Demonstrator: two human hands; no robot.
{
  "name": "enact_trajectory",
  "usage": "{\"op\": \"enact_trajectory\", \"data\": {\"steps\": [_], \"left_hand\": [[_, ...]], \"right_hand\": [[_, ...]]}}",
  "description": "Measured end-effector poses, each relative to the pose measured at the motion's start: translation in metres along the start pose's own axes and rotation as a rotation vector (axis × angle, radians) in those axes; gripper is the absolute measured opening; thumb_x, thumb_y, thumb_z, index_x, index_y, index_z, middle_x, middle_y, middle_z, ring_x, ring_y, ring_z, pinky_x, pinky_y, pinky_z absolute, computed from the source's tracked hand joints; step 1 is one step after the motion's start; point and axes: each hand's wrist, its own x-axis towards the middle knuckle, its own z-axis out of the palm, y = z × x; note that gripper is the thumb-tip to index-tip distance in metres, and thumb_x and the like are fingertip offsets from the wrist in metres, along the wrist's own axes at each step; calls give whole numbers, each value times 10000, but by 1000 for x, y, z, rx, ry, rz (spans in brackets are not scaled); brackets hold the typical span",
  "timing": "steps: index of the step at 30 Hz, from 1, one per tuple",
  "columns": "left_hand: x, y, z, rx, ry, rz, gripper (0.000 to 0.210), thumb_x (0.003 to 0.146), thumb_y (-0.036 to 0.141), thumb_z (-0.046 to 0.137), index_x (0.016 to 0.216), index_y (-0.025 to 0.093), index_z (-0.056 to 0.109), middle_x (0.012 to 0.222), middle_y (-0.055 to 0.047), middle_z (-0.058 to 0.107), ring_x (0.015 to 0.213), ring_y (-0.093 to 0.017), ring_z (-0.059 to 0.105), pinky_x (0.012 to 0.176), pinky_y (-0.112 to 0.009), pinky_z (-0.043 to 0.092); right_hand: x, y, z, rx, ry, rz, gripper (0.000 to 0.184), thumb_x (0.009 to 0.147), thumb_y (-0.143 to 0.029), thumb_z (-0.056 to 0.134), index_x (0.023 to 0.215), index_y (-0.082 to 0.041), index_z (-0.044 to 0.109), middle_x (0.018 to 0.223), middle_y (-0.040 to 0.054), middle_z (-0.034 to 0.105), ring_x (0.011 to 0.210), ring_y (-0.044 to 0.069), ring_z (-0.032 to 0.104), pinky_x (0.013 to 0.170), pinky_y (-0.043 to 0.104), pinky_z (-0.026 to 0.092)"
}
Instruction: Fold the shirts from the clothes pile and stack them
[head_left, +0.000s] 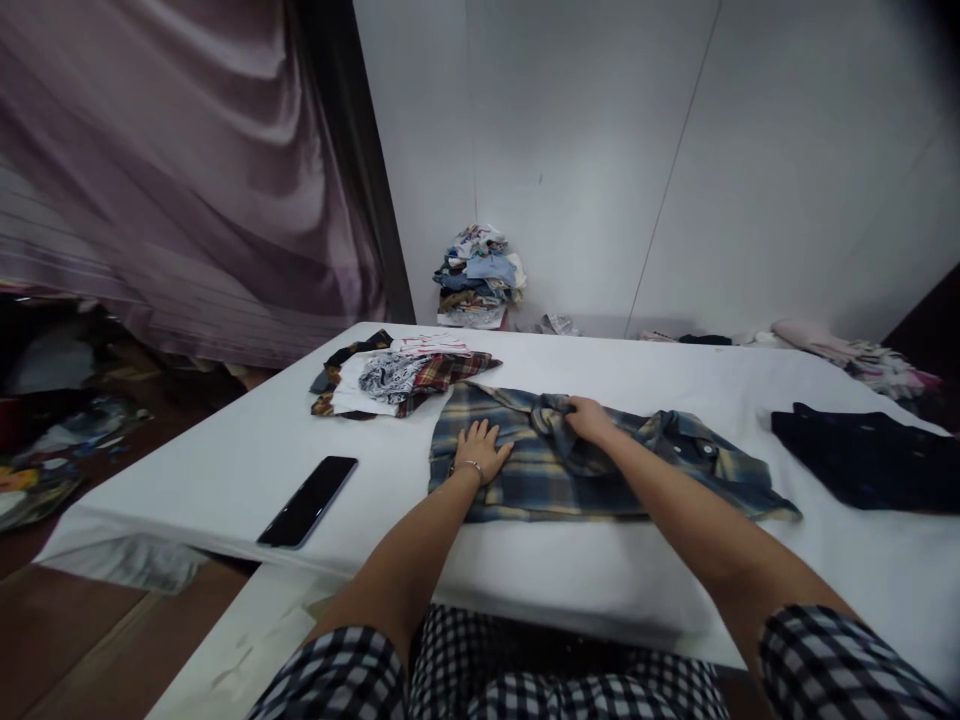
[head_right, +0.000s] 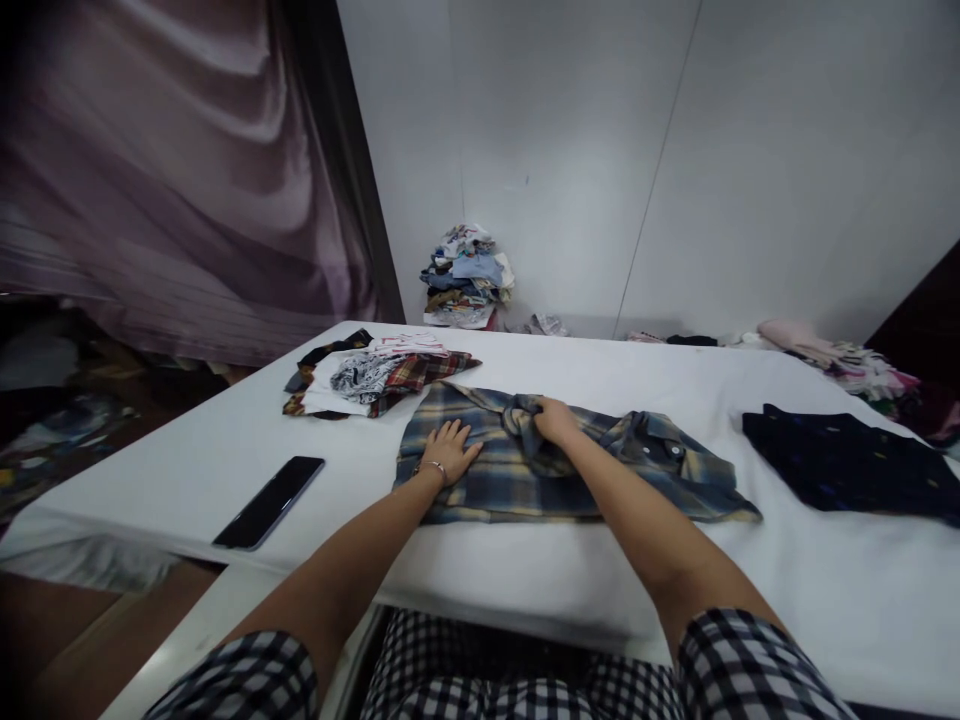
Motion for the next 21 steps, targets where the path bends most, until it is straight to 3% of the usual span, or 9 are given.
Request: {"op": "enact_trajectory", "data": {"steps": [3,7,9,11,14,16,18,21], "left_hand": [[0,-1,3,-20,1,3,719,886,642,188,1426,212,390,1538,-102,277,1420,-288,198,1126,-500,164],[5,-1,-6,-96,11,-5,667,884,632,265,1339,203,497,1498,-112,358,1387,-300,274,1102,-499,221],[9,0,-23,-149,92,-22,592,891,591,323,1242,184,570,1391,-132,493,1294,-294,414,1047,-465,316],[12,2,-46,-160,291,-11,505,890,519,401,1175,151,595,1254,-156,588,1185,-292,506,992,-438,368],[14,3,-76,-129,622,123,449,867,415,500,1209,130,559,1244,-171,577,1184,-297,492,1003,-434,344],[15,3,-84,-122,704,236,468,862,386,520,1265,148,519,1310,-161,535,1230,-286,455,1033,-429,311],[17,2,-83,-100,655,304,541,841,390,557,1327,169,467,1387,-154,475,1292,-284,399,1072,-441,258],[21,-2,-71,-63,390,359,724,777,447,635,1411,215,375,1445,-135,425,1365,-296,305,1124,-487,131]], "right_hand": [[10,9,-44,155,142,-3,320,671,-103,479,915,-182,671,917,38,702,868,187,622,765,265,461],[21,12,-116,569,342,16,249,593,-132,514,810,-178,629,708,-9,648,644,147,581,625,259,463],[19,8,-145,709,334,2,243,573,-147,551,805,-186,612,653,-27,616,574,130,549,579,256,453],[13,2,-163,768,274,-28,253,558,-152,585,807,-191,610,626,-35,602,546,121,533,553,251,443],[-2,-6,-167,750,165,-51,247,557,-154,609,801,-191,620,623,-34,610,549,118,534,543,241,433],[-9,-9,-159,721,109,-61,226,568,-156,607,791,-189,624,636,-28,624,568,120,544,554,238,436],[-13,-11,-148,695,70,-79,209,579,-153,598,783,-188,628,653,-21,638,590,125,557,568,238,443],[-11,-11,-137,651,35,-90,193,599,-150,588,783,-188,632,676,-11,651,612,135,569,588,249,452]]}}
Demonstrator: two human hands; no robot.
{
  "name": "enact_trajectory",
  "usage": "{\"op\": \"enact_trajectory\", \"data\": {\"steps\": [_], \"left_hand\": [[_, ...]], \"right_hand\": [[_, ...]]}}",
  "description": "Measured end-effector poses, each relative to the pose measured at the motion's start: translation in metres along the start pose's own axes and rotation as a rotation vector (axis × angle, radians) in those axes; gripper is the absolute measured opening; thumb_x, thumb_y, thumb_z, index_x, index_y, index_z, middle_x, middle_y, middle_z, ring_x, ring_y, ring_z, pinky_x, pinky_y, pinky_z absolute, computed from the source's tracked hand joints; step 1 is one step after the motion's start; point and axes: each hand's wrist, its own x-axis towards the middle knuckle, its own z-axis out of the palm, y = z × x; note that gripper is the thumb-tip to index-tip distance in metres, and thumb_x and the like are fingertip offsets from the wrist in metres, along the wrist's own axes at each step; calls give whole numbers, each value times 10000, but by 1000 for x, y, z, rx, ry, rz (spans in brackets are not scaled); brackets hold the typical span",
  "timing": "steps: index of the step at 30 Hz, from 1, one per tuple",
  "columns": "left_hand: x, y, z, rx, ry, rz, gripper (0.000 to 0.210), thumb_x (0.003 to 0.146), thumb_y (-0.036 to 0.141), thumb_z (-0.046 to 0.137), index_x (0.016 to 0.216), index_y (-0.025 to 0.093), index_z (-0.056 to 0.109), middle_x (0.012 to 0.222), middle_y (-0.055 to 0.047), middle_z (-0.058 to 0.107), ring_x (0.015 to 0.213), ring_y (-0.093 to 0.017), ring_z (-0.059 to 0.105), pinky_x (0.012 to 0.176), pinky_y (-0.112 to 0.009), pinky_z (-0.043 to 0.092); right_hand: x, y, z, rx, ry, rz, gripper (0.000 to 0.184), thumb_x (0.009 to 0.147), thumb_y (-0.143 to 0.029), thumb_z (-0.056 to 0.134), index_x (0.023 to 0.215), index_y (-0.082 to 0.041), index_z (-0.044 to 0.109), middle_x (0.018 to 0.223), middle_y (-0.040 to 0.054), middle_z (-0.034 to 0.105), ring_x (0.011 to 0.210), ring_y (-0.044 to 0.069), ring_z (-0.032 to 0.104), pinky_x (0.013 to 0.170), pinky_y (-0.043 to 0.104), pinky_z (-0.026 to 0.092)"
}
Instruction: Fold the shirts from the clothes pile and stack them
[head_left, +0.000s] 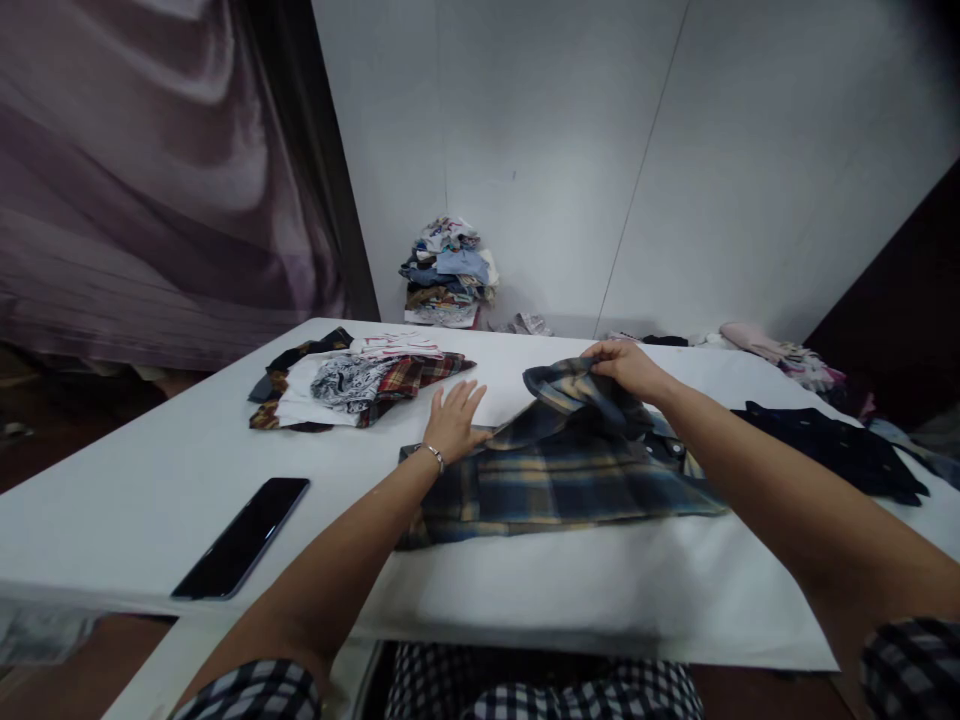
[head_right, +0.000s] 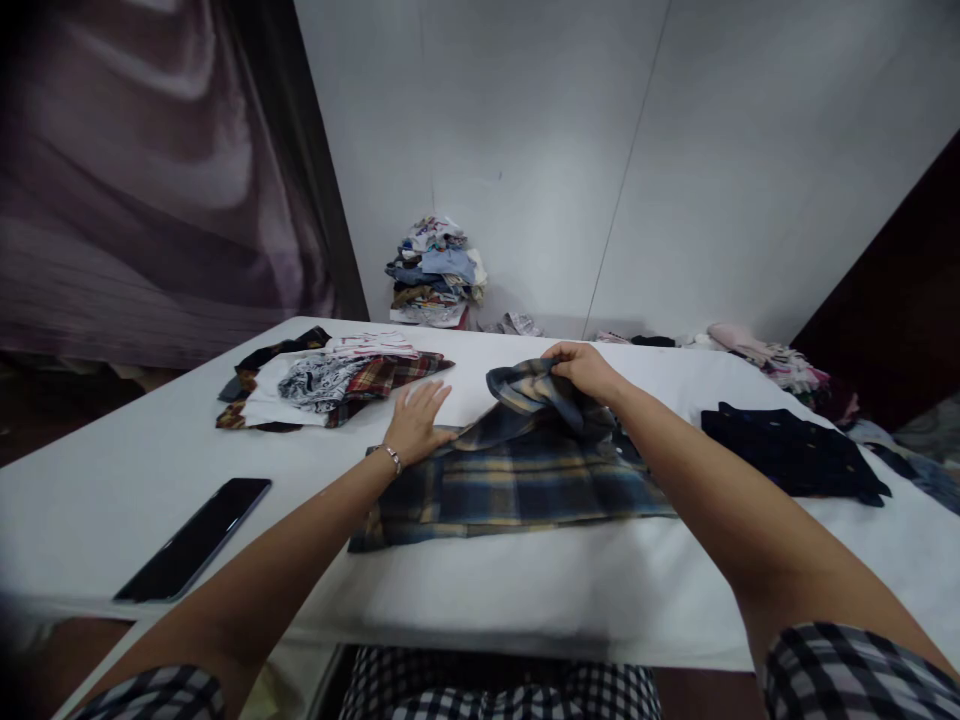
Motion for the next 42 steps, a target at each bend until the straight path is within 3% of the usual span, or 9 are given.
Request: {"op": "enact_trajectory", "data": {"steps": [3,6,10,17,20,29,35,39,42], "left_hand": [[-3,-6,12,-112,-303,-37,710,777,520,602,1406,270,386,1265,-69,608,1259,-264,456,1123,-493,141],[-1,-14,18,-100,-433,-103,365,836,453,532,1129,266,642,947,-15,719,1010,-216,611,1067,-420,278],[25,-27,15,34,-354,-172,302,866,317,436,864,189,710,958,-84,706,948,-231,629,854,-325,439],[118,-47,-2,40,-97,-469,320,841,210,406,1021,177,669,1067,-115,686,968,-233,637,794,-317,473],[129,-54,4,38,-115,-459,323,818,174,418,1014,181,675,1068,-117,691,983,-241,635,809,-327,474],[99,-68,30,50,-212,-417,321,820,185,425,1026,200,671,1148,-87,664,1012,-223,622,873,-312,453],[65,-62,17,158,-182,-149,327,857,204,399,1071,210,647,1118,-83,638,1020,-214,597,904,-324,433],[23,-42,13,134,-271,88,302,866,194,396,997,200,668,1011,-92,638,962,-213,592,879,-333,444],[-9,-27,17,119,-404,205,300,857,169,403,979,198,675,971,-84,642,932,-221,584,855,-347,453]], "right_hand": [[5,3,3,-35,-14,16,178,627,-166,589,799,-190,628,700,-2,658,633,144,575,616,265,460],[14,5,2,-48,-54,29,180,632,-171,596,808,-190,630,707,3,660,645,149,578,623,267,462],[49,6,3,-66,-50,81,161,617,-147,592,770,-179,630,656,0,639,604,135,553,602,262,449],[141,-16,-30,69,483,-175,182,577,-108,518,735,-163,588,666,-21,572,614,106,516,615,254,436],[147,-20,-63,133,544,-284,219,611,-131,535,815,-178,595,735,-13,573,671,122,539,645,273,456],[115,5,-126,293,619,-212,212,694,-145,576,901,-184,589,724,-5,535,651,144,537,631,346,482],[121,-33,-132,329,650,-247,249,772,-105,555,1013,-167,559,847,7,580,733,126,562,673,312,466],[76,-58,-124,466,518,-335,344,710,15,517,999,-171,539,840,-11,583,743,105,564,672,286,437],[18,-44,-116,546,442,-346,406,578,42,555,914,-187,578,733,-33,568,680,108,556,635,270,427]]}}
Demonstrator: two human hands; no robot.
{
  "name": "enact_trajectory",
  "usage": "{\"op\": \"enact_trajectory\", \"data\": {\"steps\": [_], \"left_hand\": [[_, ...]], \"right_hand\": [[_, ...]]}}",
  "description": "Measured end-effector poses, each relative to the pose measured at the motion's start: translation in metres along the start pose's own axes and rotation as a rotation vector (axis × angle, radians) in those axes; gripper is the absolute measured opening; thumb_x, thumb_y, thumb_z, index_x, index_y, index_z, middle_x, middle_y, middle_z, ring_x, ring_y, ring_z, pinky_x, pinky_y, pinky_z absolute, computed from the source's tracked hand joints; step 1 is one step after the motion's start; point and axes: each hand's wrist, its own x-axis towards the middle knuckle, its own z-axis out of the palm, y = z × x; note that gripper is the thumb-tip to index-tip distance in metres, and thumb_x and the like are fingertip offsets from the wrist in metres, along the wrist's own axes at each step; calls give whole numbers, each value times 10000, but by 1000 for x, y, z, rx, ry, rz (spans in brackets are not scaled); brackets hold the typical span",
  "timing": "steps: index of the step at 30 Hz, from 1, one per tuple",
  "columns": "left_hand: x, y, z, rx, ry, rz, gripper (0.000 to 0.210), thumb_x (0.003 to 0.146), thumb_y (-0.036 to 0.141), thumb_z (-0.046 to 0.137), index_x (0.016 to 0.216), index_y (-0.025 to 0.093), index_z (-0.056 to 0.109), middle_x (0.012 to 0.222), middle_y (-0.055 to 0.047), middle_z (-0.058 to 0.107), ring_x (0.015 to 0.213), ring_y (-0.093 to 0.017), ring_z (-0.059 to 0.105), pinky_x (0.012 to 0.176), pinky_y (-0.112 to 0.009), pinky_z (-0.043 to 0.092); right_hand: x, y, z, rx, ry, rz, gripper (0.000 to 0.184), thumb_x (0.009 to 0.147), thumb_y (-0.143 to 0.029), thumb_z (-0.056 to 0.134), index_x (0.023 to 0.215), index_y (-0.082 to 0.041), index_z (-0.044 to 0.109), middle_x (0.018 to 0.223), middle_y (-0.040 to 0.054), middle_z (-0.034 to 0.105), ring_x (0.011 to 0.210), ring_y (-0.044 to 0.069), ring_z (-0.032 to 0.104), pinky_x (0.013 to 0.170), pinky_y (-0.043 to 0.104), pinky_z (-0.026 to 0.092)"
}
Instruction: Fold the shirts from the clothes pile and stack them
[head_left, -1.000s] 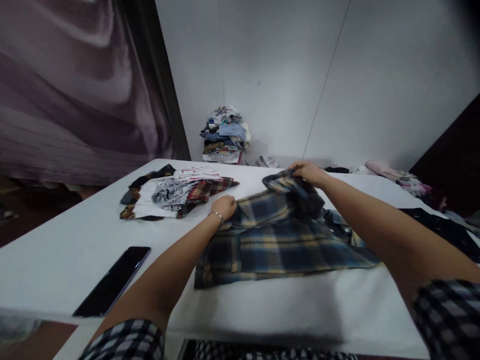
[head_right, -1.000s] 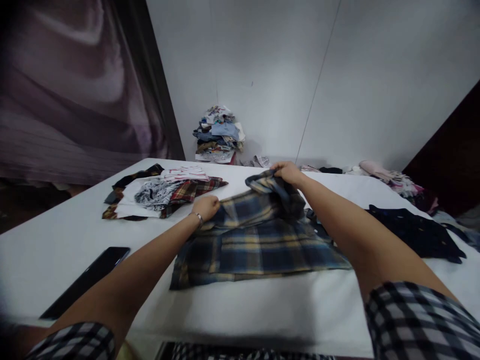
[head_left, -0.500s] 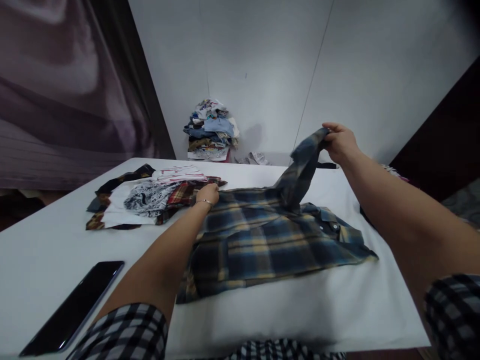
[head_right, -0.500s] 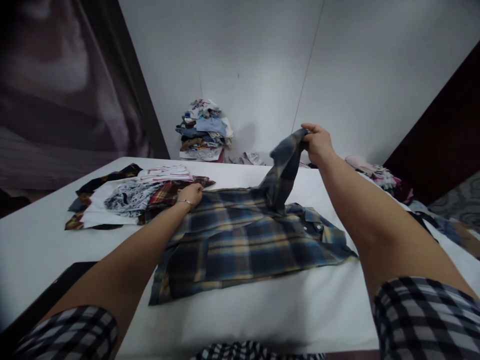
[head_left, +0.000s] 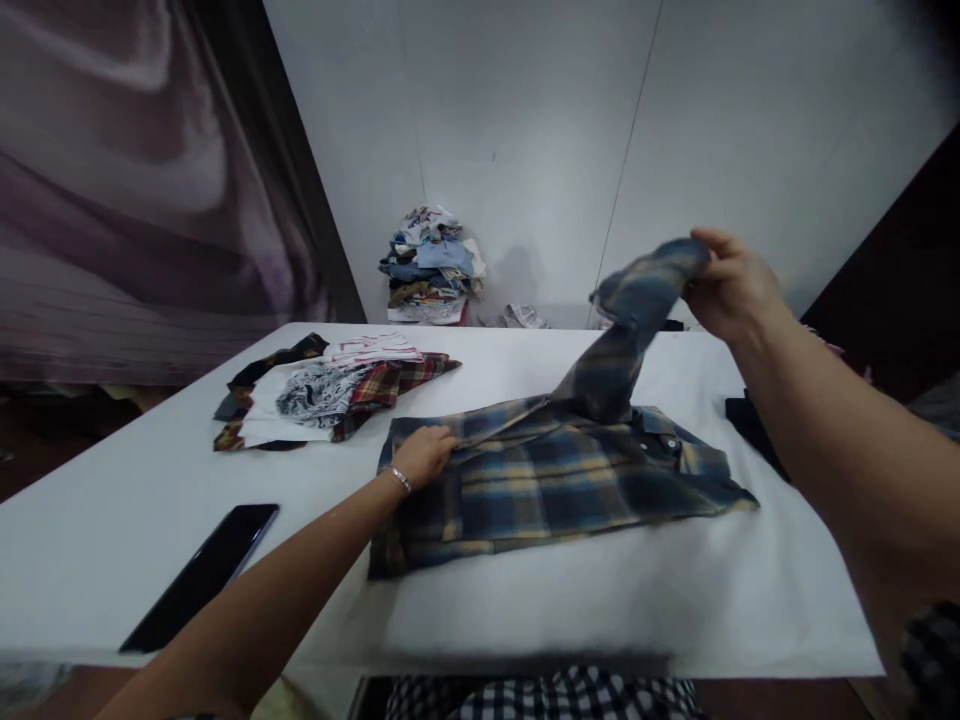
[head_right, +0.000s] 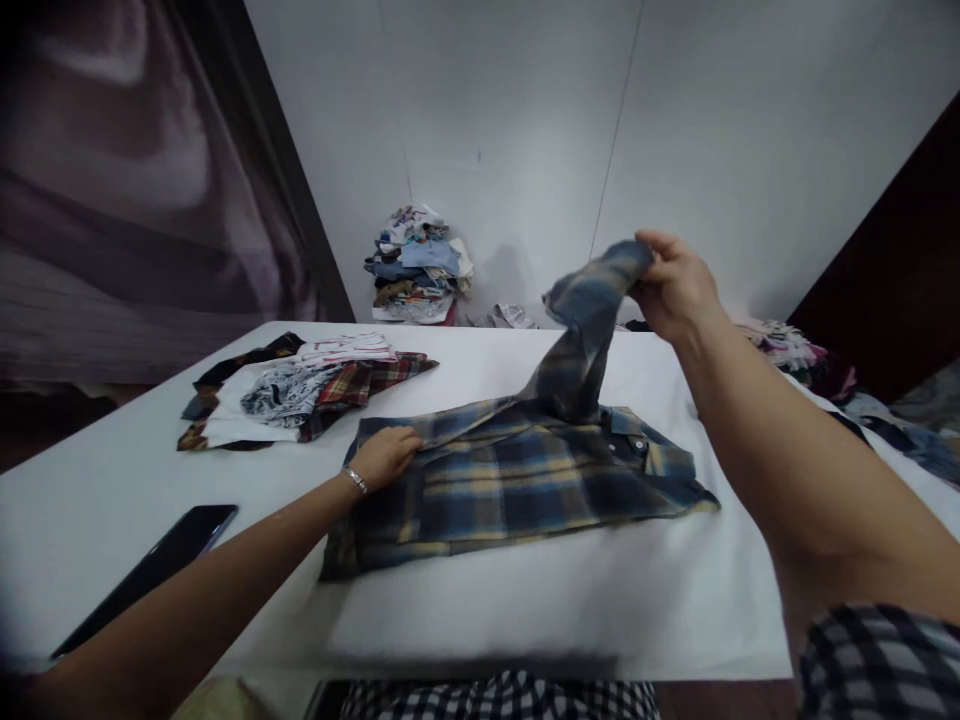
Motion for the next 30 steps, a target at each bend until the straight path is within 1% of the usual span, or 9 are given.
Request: {"op": "enact_trajectory", "data": {"steps": [3,6,10,14,16,20,23,26,30], "left_hand": [[-14,11,10,-41,-41,20,318,842,136,414,1020,202,669,990,-78,648,933,-223,583,845,-340,461],[-19,12,12,-93,-11,-24,300,844,142,437,1023,212,668,1005,-76,653,962,-220,588,860,-335,465],[-18,13,3,-87,78,-41,293,860,156,433,1025,210,669,1006,-87,658,972,-208,593,889,-338,458],[-20,20,-3,-83,180,-133,315,882,172,395,1042,209,664,1009,-79,658,967,-205,585,893,-334,454],[-23,24,0,-59,191,-175,325,890,176,381,1052,210,660,1009,-79,654,967,-209,579,891,-337,451],[-34,34,11,-38,40,-107,332,882,162,398,1088,231,650,1047,-74,646,978,-210,579,879,-337,452],[-41,43,16,-33,-6,-67,346,884,142,399,1118,235,636,1087,-69,636,1019,-204,570,899,-325,437],[-45,48,17,-24,43,-112,324,899,167,406,1136,212,623,1116,-78,625,1042,-205,555,920,-327,417],[-47,44,18,10,124,-191,303,870,196,486,1146,198,609,1188,-90,596,1088,-239,519,902,-376,401]], "right_hand": [[-59,7,-33,-58,-13,129,385,518,-19,625,846,-221,638,677,-35,560,614,118,538,612,287,444],[-108,16,-61,-187,8,267,346,496,-104,696,808,-254,690,627,-37,525,558,124,507,572,301,443],[-144,13,-82,-234,43,309,328,500,-163,716,805,-286,710,639,-33,524,553,128,508,584,318,443],[-150,-4,-89,-124,120,227,331,502,-123,700,793,-282,704,651,-36,509,574,121,511,606,309,437],[-146,-10,-91,-89,179,186,330,502,-90,687,778,-269,703,668,-26,526,592,124,516,605,303,430],[-137,-13,-98,-63,291,142,334,503,-38,664,756,-255,691,686,-11,558,586,126,512,584,293,413],[-137,-7,-105,-73,312,163,295,513,-44,670,740,-231,694,678,8,577,596,135,532,578,297,415],[-144,6,-111,-83,326,221,290,490,-55,689,726,-222,701,672,16,584,602,142,545,575,302,432],[-153,24,-114,-108,345,304,320,428,-91,713,720,-220,698,659,4,593,595,148,549,532,288,442]]}}
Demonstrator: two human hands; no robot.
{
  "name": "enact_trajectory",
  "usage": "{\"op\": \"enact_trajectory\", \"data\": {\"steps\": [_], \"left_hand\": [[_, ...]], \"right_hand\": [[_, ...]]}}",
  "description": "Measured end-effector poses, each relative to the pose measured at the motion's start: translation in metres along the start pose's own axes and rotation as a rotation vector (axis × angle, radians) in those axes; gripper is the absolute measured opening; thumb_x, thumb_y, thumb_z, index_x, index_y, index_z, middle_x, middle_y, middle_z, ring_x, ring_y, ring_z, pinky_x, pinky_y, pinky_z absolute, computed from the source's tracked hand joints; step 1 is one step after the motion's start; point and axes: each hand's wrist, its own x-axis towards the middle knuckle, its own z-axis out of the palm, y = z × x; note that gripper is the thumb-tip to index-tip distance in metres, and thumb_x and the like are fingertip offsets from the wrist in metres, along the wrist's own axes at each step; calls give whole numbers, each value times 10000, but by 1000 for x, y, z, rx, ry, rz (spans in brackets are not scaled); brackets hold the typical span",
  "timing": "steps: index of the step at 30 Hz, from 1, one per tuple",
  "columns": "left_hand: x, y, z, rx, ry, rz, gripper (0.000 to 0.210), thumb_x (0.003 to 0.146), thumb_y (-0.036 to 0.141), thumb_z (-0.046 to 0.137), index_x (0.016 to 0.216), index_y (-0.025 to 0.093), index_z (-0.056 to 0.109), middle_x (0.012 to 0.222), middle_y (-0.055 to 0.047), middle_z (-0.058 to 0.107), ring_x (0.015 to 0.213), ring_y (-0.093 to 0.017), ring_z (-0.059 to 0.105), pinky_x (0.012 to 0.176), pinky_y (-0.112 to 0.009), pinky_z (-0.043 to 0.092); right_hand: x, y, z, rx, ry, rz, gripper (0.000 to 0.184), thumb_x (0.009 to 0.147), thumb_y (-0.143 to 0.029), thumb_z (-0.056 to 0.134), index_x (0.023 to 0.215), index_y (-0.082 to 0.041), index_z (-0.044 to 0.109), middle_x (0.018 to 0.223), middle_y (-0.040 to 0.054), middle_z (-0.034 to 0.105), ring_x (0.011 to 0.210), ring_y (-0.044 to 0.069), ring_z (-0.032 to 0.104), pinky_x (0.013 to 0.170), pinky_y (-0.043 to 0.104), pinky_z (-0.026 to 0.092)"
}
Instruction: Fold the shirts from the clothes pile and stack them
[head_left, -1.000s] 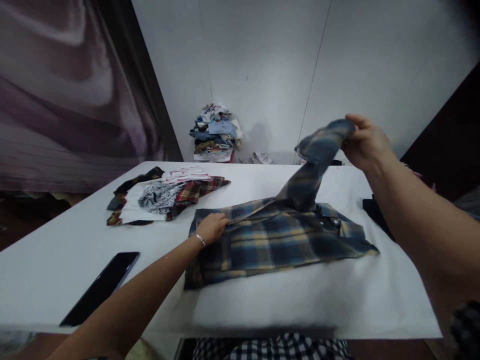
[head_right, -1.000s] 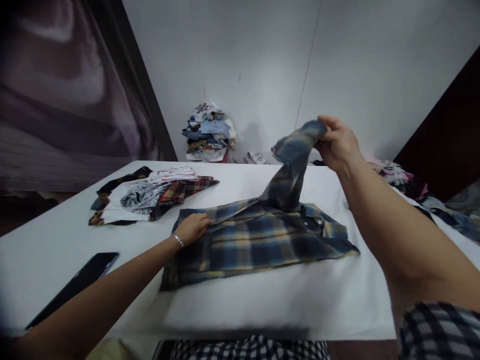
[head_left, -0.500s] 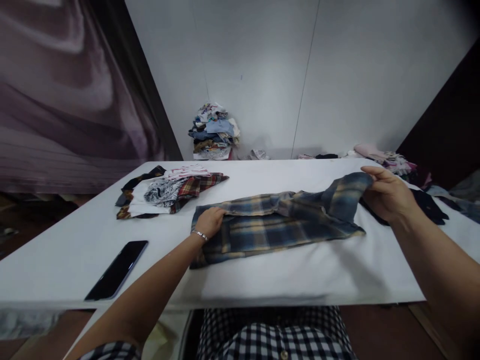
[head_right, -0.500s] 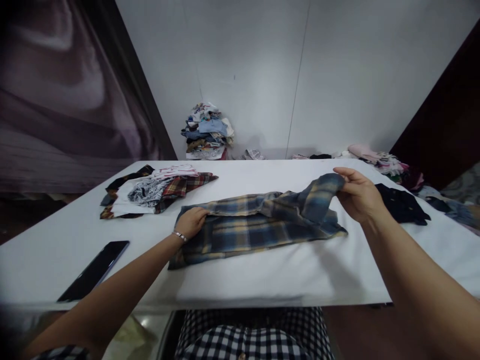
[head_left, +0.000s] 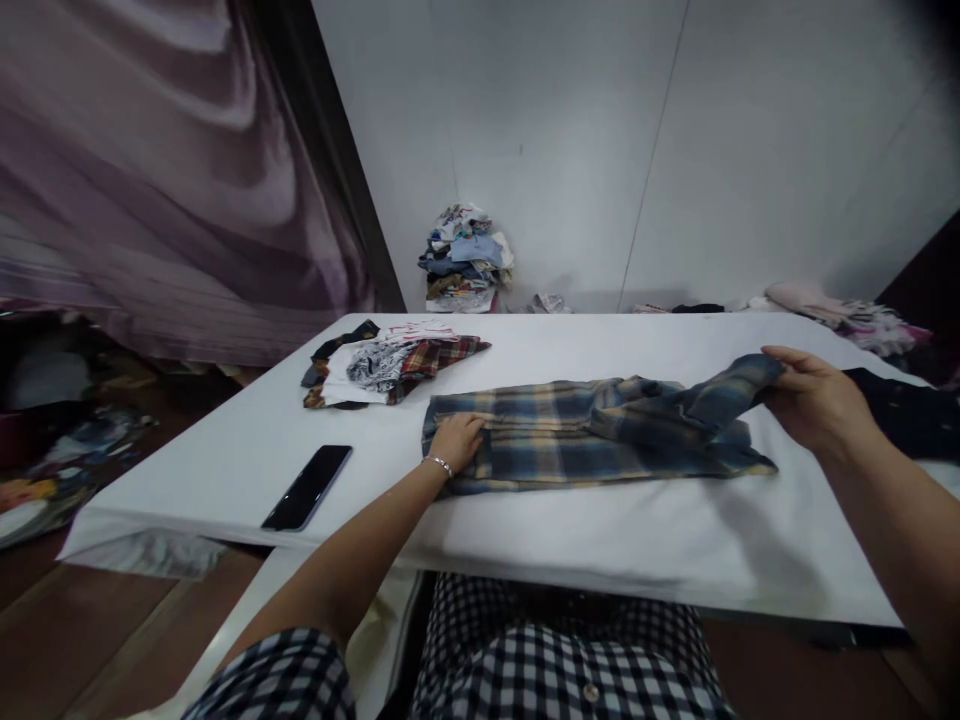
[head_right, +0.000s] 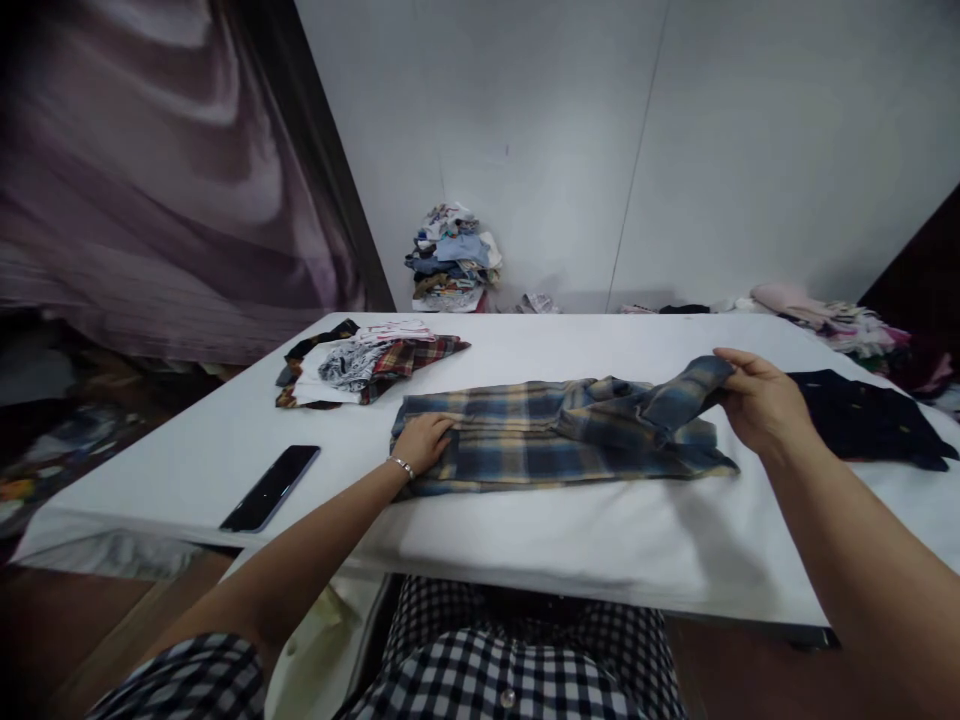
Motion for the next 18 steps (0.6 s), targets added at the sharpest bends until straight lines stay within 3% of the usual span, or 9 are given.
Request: {"op": "enact_trajectory", "data": {"steps": [8,10,15,18], "left_hand": [[5,-12,-15,115,99,-66,249,872,153,417,852,158,665,946,-129,644,949,-260,547,844,-423,358],[-2,-11,-18,59,93,3,229,867,164,433,838,167,660,881,-113,648,892,-246,564,862,-417,355],[-19,-14,-22,-141,-120,110,216,856,227,464,835,198,677,851,-74,662,795,-221,603,750,-328,416],[-12,-5,-31,-305,-18,43,262,867,354,478,951,216,684,944,-71,675,887,-239,617,809,-337,444]], "right_hand": [[2,0,7,53,-73,-44,334,449,-100,736,764,-208,706,644,-15,606,588,137,559,519,266,450],[1,-6,8,83,-99,-62,324,475,-90,721,772,-217,707,649,-19,604,601,133,561,538,267,449],[-7,-17,11,114,-141,-91,324,506,-67,677,785,-229,704,644,-24,600,586,117,551,553,264,440],[-11,-22,34,87,-235,-106,318,523,-80,676,802,-233,695,647,-32,601,585,111,548,568,258,442]]}}
